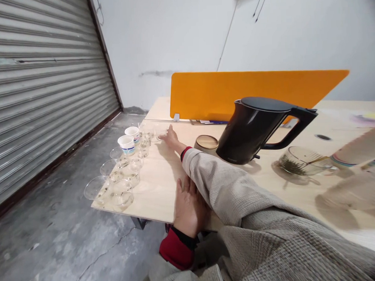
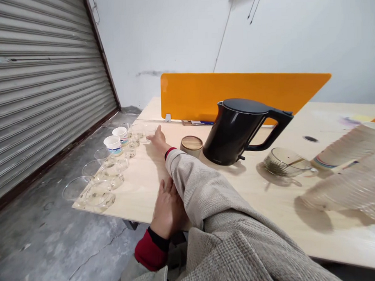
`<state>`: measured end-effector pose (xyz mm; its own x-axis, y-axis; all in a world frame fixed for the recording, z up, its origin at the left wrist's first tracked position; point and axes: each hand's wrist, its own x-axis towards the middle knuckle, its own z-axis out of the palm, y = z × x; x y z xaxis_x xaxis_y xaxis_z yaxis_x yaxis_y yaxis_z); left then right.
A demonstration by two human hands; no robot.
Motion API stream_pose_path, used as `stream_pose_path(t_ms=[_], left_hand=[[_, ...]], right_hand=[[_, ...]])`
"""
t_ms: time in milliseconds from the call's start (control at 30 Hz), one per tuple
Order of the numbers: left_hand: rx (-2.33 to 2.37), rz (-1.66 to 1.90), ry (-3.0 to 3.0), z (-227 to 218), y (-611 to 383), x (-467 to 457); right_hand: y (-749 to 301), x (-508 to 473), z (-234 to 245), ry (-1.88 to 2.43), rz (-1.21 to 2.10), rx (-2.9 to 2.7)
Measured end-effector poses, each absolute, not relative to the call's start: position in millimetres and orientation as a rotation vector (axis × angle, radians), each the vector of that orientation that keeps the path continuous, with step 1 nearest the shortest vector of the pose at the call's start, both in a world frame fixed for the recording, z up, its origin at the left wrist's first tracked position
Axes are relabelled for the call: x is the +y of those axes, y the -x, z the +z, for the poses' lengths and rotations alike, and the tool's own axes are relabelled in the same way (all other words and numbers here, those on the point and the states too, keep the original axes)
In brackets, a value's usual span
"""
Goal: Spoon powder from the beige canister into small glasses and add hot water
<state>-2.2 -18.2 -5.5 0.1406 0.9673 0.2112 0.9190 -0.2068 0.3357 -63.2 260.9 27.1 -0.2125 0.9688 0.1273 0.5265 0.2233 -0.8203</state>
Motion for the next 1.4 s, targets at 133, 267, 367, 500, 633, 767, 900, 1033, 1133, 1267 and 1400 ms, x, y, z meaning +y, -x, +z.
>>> stream_pose_path(t_ms=[133, 267, 367, 500, 633, 767, 900, 1033, 1133, 1267, 1400], left_hand=[[1.910, 0.581, -2.355, -9, 4, -17], [1.942, 0.460, -2.395, -6, 4, -16], [1.987, 0.397, -2.380, -2, 3, -11], [2.009, 0.274, -2.370, -2, 2, -5], [1.999, 0.311, -2.450, -5, 6, -5], [2.021, 0.253, -2.430, -5, 8, -3], [2.024, 0.201, -2.452, -4, 10, 0], [2.038, 0.155, -2.491, -4, 11, 1], [2.039, 0.142, -2.505, -5, 12, 1], [2.018, 0.145, -2.511, -4, 13, 2], [2.014, 0.167, -2.477, -4, 13, 2]], right_hand=[[60, 228, 44, 1.530, 0.866, -1.804], [31, 170, 56, 1.345, 0.849, -1.907], [-25, 118, 62, 0.995, 0.906, -2.008], [-136, 53, 74, 0.871, 0.818, -2.044], [-265, 21, 96, 1.178, 0.301, -1.850], [-381, 14, 111, 1.548, -0.234, -1.553], [-451, 20, 108, 1.734, -0.459, -1.527], [-472, 37, 92, 1.760, -0.472, -1.759], [-475, 46, 84, 1.824, -0.430, -1.862], [-474, 48, 83, 1.910, -0.377, -1.883], [-464, 43, 88, 1.971, -0.348, -1.860]])
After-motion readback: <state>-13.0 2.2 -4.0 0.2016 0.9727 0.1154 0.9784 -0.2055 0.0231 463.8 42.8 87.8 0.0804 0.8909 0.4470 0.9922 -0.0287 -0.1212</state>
